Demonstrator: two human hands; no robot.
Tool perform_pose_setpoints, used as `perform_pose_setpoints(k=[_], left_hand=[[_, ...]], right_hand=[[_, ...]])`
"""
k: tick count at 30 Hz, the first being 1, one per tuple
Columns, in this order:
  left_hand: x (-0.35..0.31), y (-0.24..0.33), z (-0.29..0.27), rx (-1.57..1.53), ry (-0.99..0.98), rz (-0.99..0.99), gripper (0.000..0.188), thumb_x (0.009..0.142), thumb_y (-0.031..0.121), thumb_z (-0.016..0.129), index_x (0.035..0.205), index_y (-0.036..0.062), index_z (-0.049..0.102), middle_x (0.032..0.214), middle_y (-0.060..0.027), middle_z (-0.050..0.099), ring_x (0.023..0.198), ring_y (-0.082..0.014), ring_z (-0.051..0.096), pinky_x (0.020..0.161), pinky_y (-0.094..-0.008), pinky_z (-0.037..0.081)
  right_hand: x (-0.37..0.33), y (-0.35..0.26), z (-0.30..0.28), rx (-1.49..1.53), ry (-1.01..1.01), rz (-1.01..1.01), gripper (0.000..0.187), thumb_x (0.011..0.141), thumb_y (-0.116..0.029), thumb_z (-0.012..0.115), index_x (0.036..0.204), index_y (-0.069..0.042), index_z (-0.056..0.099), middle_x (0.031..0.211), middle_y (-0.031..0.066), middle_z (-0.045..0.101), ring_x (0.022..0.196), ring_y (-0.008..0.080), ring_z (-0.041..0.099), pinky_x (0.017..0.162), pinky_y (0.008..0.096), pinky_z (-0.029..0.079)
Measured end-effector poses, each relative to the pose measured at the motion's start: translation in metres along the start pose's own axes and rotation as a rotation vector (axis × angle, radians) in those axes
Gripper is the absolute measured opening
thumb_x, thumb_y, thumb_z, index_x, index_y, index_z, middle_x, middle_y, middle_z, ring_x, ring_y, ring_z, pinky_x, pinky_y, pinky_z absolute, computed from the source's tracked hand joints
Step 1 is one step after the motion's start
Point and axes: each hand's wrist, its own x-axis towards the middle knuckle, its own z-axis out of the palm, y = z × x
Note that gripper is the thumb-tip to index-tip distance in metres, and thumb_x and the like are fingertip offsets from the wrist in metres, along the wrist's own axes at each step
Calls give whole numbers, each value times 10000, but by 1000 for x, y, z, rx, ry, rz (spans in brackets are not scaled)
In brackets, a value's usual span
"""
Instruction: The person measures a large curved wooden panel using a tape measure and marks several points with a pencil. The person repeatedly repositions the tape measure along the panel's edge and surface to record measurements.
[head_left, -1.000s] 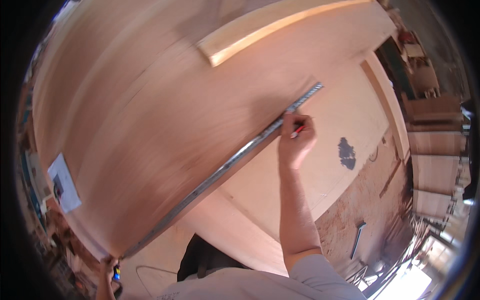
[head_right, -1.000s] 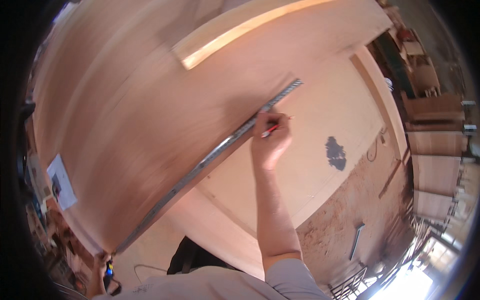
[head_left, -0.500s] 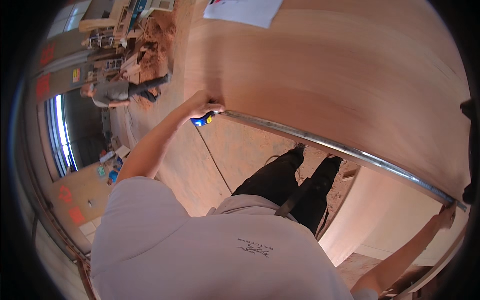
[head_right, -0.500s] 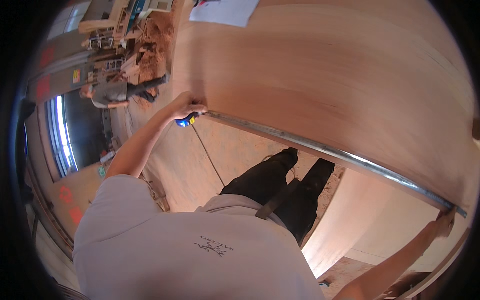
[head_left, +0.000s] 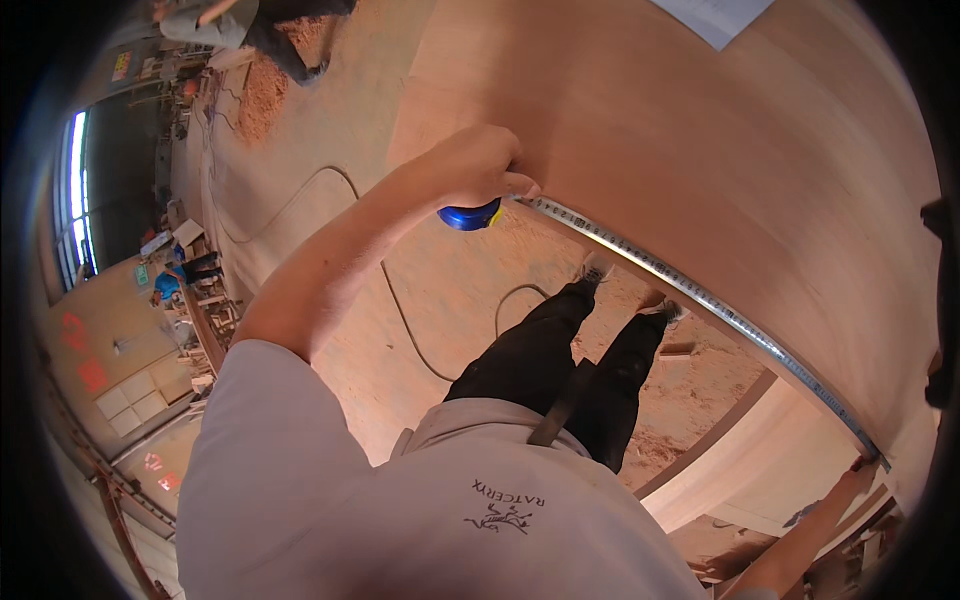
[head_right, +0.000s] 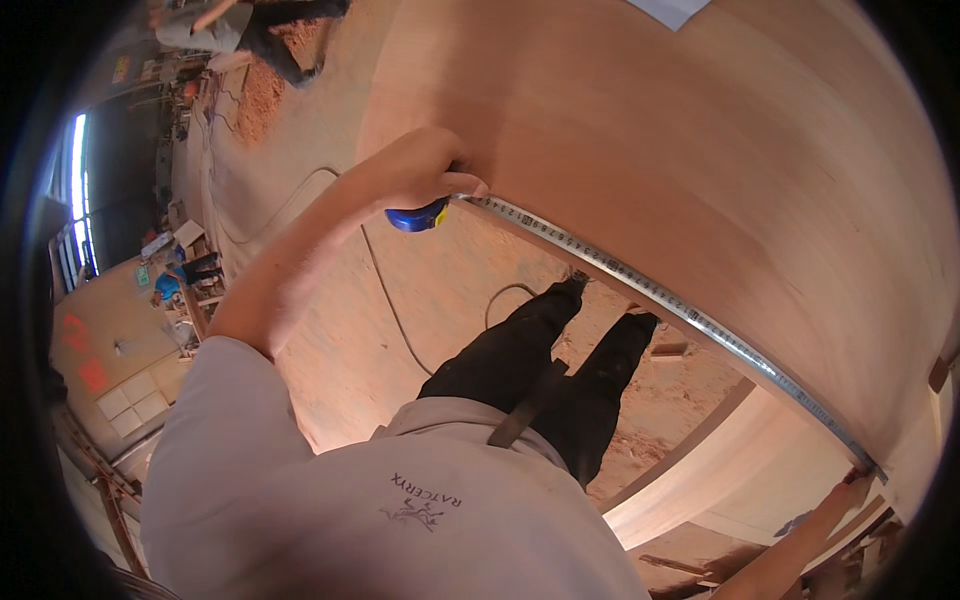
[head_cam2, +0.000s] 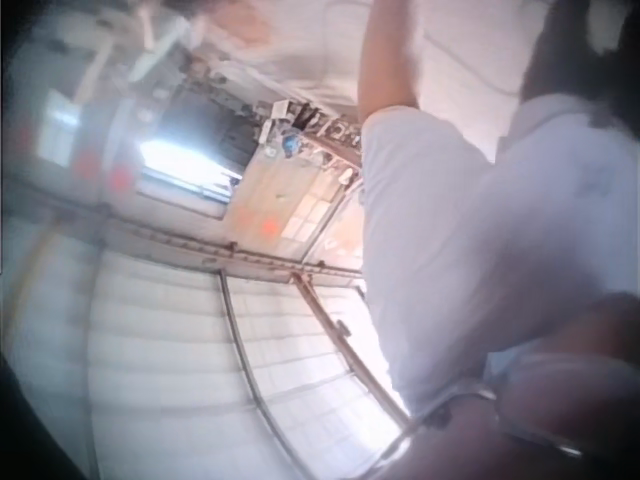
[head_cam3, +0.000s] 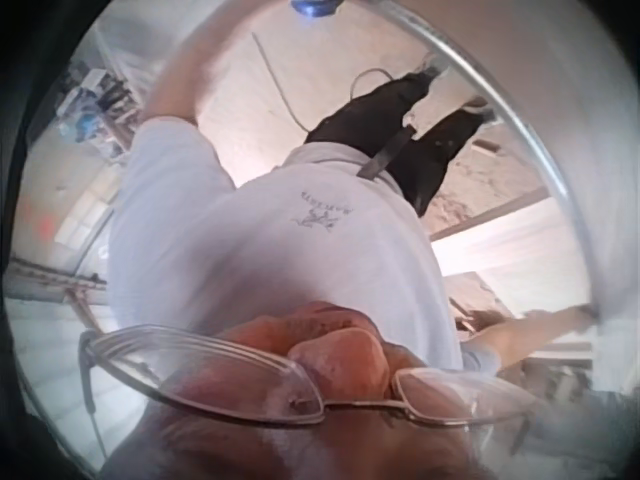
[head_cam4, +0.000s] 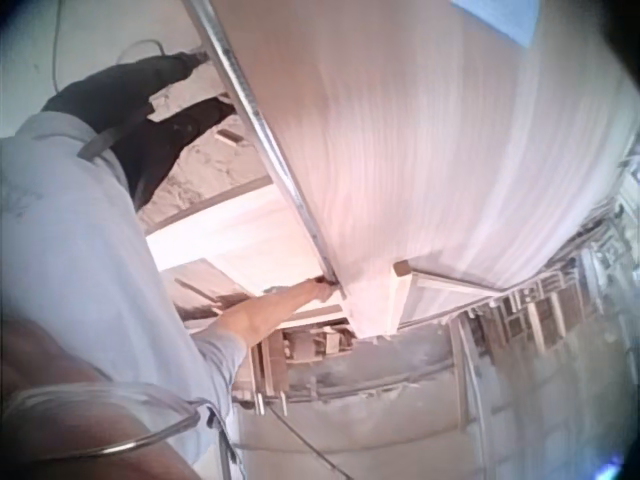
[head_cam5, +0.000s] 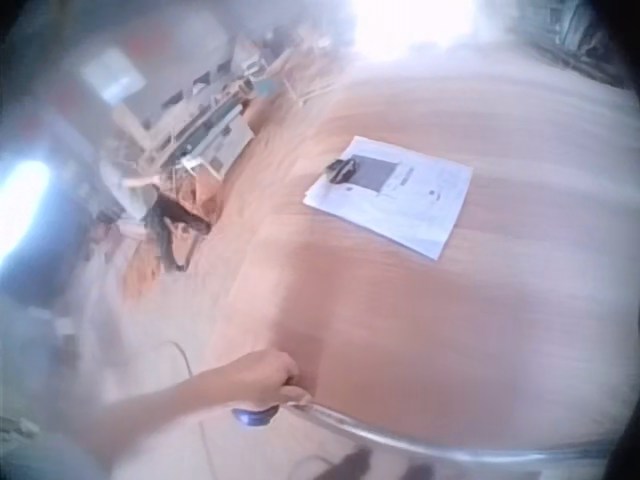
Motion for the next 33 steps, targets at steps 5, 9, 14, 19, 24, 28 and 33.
perform_pose_setpoints(k=[5,9,14,19,24,28,33], left_hand=[[1,-1,0,-23,-29,-49,376,804,327,798,859,-39,733,800,-215,690,732,-351,675,657,-449,518],[3,4,-4,4,-32,-26,384,794,329,818,840,-41,726,800,-217,689,749,-354,684,664,-448,521],[3,4,-3,8,-29,-53,406,790,354,832,853,-33,726,824,-220,694,778,-349,692,684,-442,529],[6,8,-6,31,-48,-54,415,796,362,830,882,-32,733,840,-219,699,789,-343,694,695,-438,534],[4,6,-5,9,-50,-75,408,798,349,829,857,-43,732,807,-216,691,757,-330,689,671,-434,527],[4,10,-8,-1,-62,-60,406,827,341,810,820,-55,718,747,-198,661,683,-298,646,631,-415,504],[5,7,-6,-8,-54,-27,412,834,343,804,800,-57,712,705,-190,641,633,-280,617,601,-406,493]], right_hand=[[25,-6,-3,37,-95,17,317,900,-251,760,999,45,702,975,117,733,844,225,704,771,296,559],[26,-2,2,50,-107,19,336,909,-269,732,1043,37,692,1027,122,721,893,237,689,808,318,545],[25,-7,13,36,-126,13,364,921,-291,696,1098,26,680,1092,129,705,955,252,670,854,344,528],[33,-4,0,41,-135,26,397,932,-313,661,1153,16,668,1157,135,690,1016,267,651,900,371,512],[34,-9,-3,43,-155,15,379,936,-317,657,1123,12,661,1124,134,682,979,266,640,874,368,509],[21,2,-6,91,-136,-2,321,929,-297,691,996,15,660,979,125,684,830,246,640,765,332,524],[11,-5,0,99,-130,-24,312,921,-272,734,838,19,660,799,114,687,644,221,639,628,287,542]])
